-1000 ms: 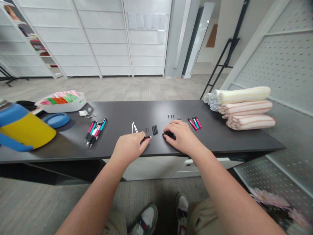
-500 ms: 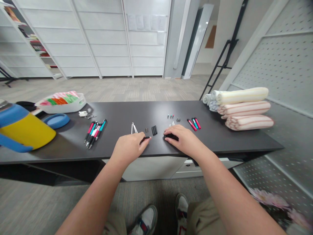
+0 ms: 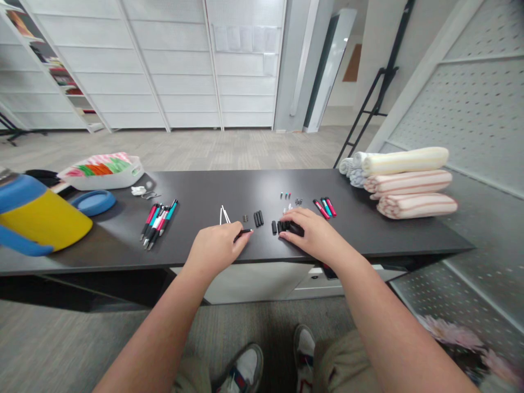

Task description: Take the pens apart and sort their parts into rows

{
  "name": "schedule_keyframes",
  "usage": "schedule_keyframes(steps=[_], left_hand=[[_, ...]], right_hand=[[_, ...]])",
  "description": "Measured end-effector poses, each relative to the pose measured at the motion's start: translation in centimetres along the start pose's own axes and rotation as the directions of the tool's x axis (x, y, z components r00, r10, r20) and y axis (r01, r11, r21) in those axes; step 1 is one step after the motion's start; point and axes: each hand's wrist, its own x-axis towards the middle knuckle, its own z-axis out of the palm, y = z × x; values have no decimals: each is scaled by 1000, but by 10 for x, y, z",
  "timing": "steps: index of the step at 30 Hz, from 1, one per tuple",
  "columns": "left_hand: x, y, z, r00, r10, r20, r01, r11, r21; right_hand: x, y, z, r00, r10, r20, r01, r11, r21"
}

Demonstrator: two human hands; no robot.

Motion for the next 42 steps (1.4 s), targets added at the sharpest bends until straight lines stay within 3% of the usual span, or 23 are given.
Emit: schedule_keyframes(steps=[10,29,32,36,40,42], left_hand=[[-1,-1,1,1000,8,-20,-7,1000,9],[-2,-2,5,996,25,-84,-24,1000,12],[-3,-6,6,984,-35,-172,26,998,-55],[-4,-19,1,920,-252,-302,196,959,-203],[-4,-33,-4,876,-390,-285,319,910,-264],[-3,-35,-4,900,-370,-230,305,913,-272]], right_hand=[[1,5,3,1000,-3,-3,3,994,107],[21,-4,17,997,-48,57,45,997,59],[21,-4,17,997,-44,59,40,997,62],[20,-5,18,998,-35,53,32,997,67],[21,-9,20,999,-35,40,32,997,72],[23,-12,21,999,-36,40,33,997,73]])
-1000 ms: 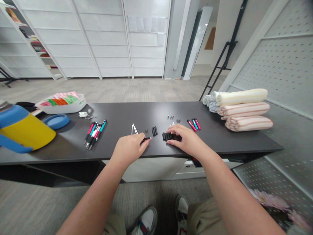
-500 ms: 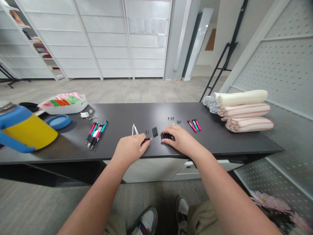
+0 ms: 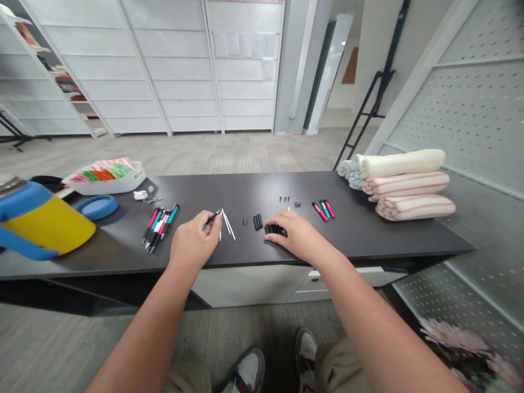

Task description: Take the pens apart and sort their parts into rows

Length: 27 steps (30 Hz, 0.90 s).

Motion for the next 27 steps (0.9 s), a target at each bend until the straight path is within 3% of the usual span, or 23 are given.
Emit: schedule_keyframes(steps=[2,4,6,12,20,27], left_hand=[[-1,1,1,989,109,103,-110,994,-1],[-2,4,2,949,242,202,-252,968,21],[-4,6,3,920,300,252,-323,945,54],[-5,9,2,930,234,282,-283,948,148],[-6,12,3,962,164,217,-215,948,234],[-7,14,0,969,117,217,-170,954,246]], right_hand=[[1,-2,1,1000,1,0,-1,1000,1],[1,-2,2,1000,2,-5,-2,1000,3],[0,-3,2,1000,3,-14,-3,1000,2],[-3,-5,1,1000,8,-23,-8,1000,-2],[-12,-7,-3,998,37,-45,-36,999,11],[-32,14,-21,959,154,-239,-170,984,-45]])
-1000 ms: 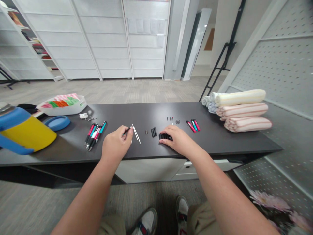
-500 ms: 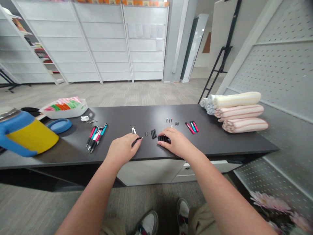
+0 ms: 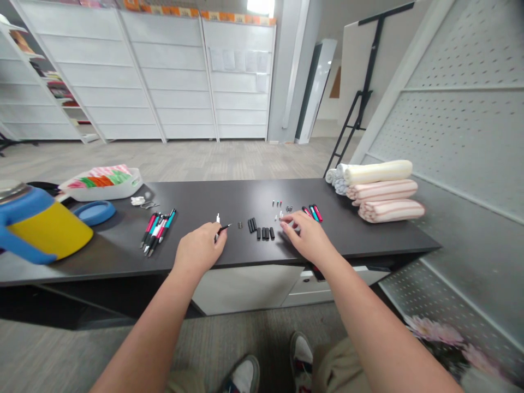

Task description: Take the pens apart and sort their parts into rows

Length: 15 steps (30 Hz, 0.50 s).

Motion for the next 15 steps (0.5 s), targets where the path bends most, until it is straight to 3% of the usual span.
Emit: schedule_keyframes(steps=[4,6,12,15], left_hand=[[-1,1,-1,1000,2,-6,-2,1000,-9],[-1,1,-2,1000,-3,-12,3,1000,-10],[-3,1,-2,1000,-26,-19,25,1000,-5],[-3,0,-1,999,-40,-32,40,999,10]], right_hand=[[-5,32,-15,968,112,-225,-164,959,-231],[-7,44,-20,953,150,-264,-226,931,-287],[-8,48,-17,971,150,-187,-208,916,-344],[-5,47,-14,950,235,-205,-301,861,-409]])
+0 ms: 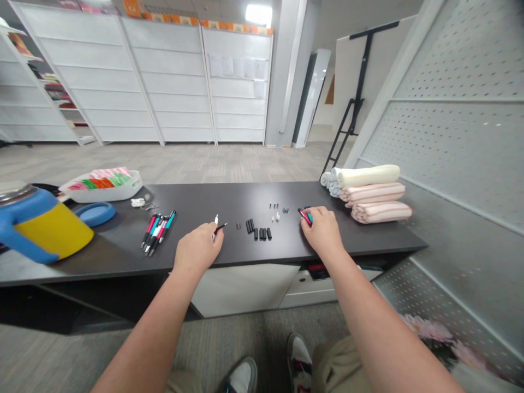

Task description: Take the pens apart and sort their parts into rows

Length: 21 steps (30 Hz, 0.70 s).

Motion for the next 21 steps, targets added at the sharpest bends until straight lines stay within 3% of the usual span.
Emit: schedule_keyframes(steps=[4,13,21], left_hand=[[-1,0,1,1000,-6,-27,7,1000,19],[-1,1,0,999,-24,-26,25,999,21],[-2,0,2,998,-12,-64,14,999,35]], right_hand=[[8,1,5,989,146,25,-144,987,-72],[19,5,12,980,190,52,-185,979,-88],[20,10,12,932,362,-1,-359,922,-142]])
